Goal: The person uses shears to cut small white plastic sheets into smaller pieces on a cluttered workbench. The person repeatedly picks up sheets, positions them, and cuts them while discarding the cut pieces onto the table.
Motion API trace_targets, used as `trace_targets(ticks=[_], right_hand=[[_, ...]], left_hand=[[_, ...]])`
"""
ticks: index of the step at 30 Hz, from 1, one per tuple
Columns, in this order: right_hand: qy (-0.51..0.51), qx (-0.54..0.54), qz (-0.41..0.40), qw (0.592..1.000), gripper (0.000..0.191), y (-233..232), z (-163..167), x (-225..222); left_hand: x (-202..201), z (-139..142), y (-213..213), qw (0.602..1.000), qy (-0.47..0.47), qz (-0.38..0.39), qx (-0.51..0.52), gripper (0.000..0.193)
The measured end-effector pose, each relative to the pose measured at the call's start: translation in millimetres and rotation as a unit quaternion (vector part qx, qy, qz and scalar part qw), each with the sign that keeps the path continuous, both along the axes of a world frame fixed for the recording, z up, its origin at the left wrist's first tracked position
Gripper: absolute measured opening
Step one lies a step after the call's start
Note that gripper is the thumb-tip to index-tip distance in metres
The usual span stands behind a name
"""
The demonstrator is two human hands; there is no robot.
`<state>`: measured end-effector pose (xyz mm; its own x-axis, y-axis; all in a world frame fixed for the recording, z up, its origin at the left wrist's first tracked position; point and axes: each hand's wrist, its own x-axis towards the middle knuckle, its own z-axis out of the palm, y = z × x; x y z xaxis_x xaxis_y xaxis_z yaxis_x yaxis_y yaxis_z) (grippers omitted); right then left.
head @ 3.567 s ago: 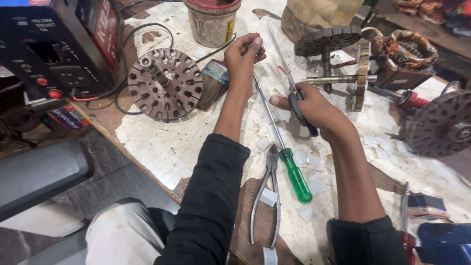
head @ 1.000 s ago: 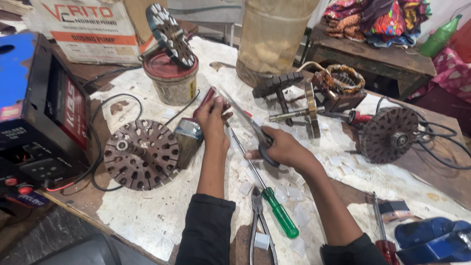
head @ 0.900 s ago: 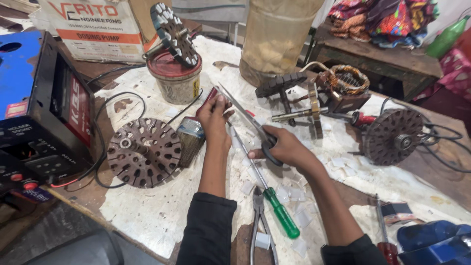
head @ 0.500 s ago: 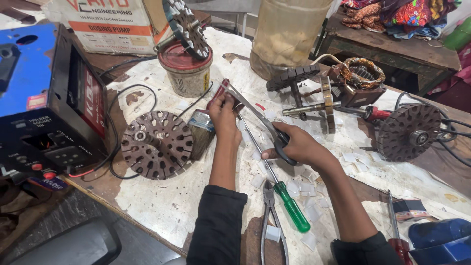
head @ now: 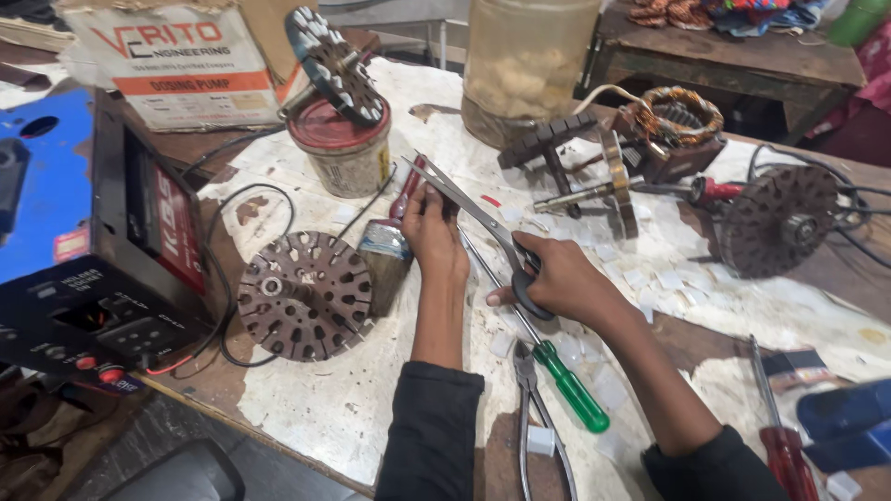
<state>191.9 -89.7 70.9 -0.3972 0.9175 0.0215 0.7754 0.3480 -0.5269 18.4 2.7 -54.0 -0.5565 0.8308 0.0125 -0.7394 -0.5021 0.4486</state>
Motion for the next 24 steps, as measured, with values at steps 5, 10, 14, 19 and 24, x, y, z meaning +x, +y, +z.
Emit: trace_targets(ticks=[5,10,14,19,24], right_hand=[[0.038,0.029,0.002,0.999,0.094,-4,-2,-4],[0.028,-0.018,-0.016,0.999,0.081,-4,6,4],[0.049,-0.027,-0.022,0.998,0.085,-9,7,2],[0.034,0.001,-0.051,0.998,0.089,-12,1,0],[0.027,-0.036,-0.058,0.997,0.129,-7,-4,-1]], left_hand=[[-2,-8,14,1.0,-0.008,0.013,0.006,0.009],[2,-15,19,1.0,0.016,0.014,-0.007,0.014],[-1,-9,14,1.0,0.01,0.01,-0.01,0.013],[1,3,5,0.999,0.033,0.001,-0.003,0.012],[2,12,-3,0.997,0.054,-0.003,-0.055,0.013]])
